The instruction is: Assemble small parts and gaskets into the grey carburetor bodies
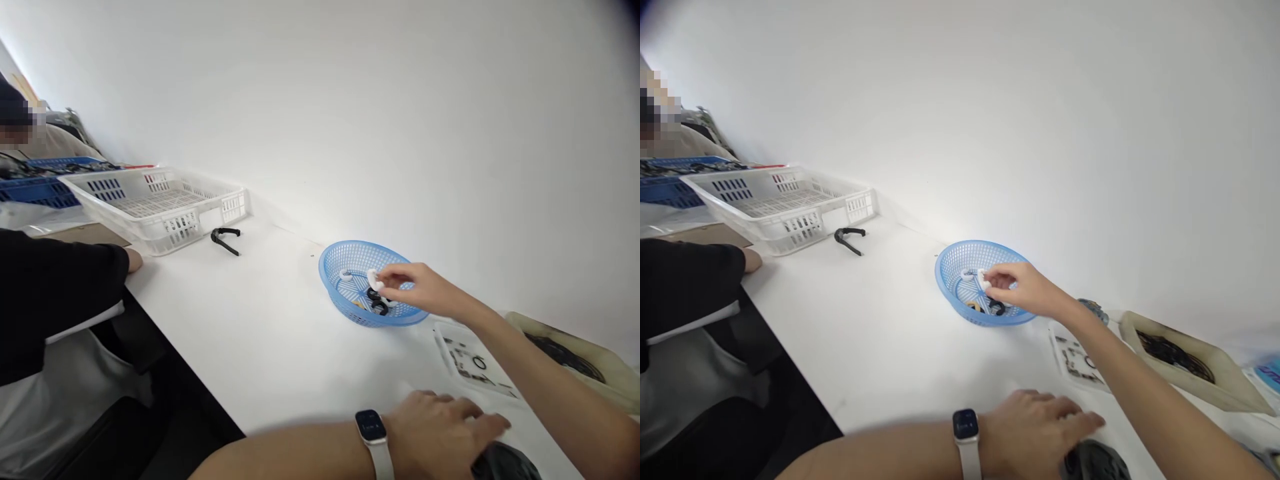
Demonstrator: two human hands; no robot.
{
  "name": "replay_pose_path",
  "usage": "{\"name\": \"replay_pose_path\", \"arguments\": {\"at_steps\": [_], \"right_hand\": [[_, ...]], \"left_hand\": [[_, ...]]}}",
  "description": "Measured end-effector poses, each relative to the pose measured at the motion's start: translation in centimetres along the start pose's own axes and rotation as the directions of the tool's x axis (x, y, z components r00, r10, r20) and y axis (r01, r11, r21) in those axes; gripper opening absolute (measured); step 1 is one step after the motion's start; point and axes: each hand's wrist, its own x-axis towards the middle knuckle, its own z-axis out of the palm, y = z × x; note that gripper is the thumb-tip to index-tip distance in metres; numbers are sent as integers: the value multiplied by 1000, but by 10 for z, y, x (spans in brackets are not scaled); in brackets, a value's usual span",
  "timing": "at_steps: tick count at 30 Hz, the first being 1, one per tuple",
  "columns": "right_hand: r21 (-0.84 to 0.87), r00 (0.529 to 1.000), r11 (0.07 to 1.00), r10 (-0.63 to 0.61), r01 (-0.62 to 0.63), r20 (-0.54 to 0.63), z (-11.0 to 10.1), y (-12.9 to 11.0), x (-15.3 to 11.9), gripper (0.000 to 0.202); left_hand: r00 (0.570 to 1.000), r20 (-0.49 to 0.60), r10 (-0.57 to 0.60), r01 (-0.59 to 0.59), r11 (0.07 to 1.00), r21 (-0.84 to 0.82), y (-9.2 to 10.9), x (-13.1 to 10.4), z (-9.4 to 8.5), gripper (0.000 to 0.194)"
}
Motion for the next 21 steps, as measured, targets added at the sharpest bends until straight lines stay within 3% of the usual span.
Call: {"name": "replay_pose_path", "arguments": {"at_steps": [2,4,7,9,13,16,19,21], "right_hand": [[214,977,976,21,26,-211,2,5,-60,25],[333,924,943,113,16,-365,12,12,-121,24],[474,873,880,256,-32,-416,38,18,-195,21],[565,844,822,356,-78,-402,58,16,-227,16],[709,796,694,495,-121,-349,90,6,-254,20],[757,818,642,497,-121,-291,99,2,-260,22],[745,848,648,475,-156,-235,98,3,-265,21],[693,844,690,485,-209,-229,94,6,-269,23]], "left_hand": [[994,-106,-24,14,996,-91,5,-2,-4,99],[980,-199,0,-29,989,-142,9,-3,-10,93],[953,-304,-3,-52,983,-174,14,-2,-17,76],[943,-332,-11,-47,985,-166,16,-1,-18,71],[929,-356,105,-153,982,-111,23,-3,-10,59],[925,-339,173,-222,969,-110,28,-7,-3,44],[945,-298,134,-184,972,-147,31,-8,0,38],[955,-282,87,-136,978,-159,31,-8,0,36]]}}
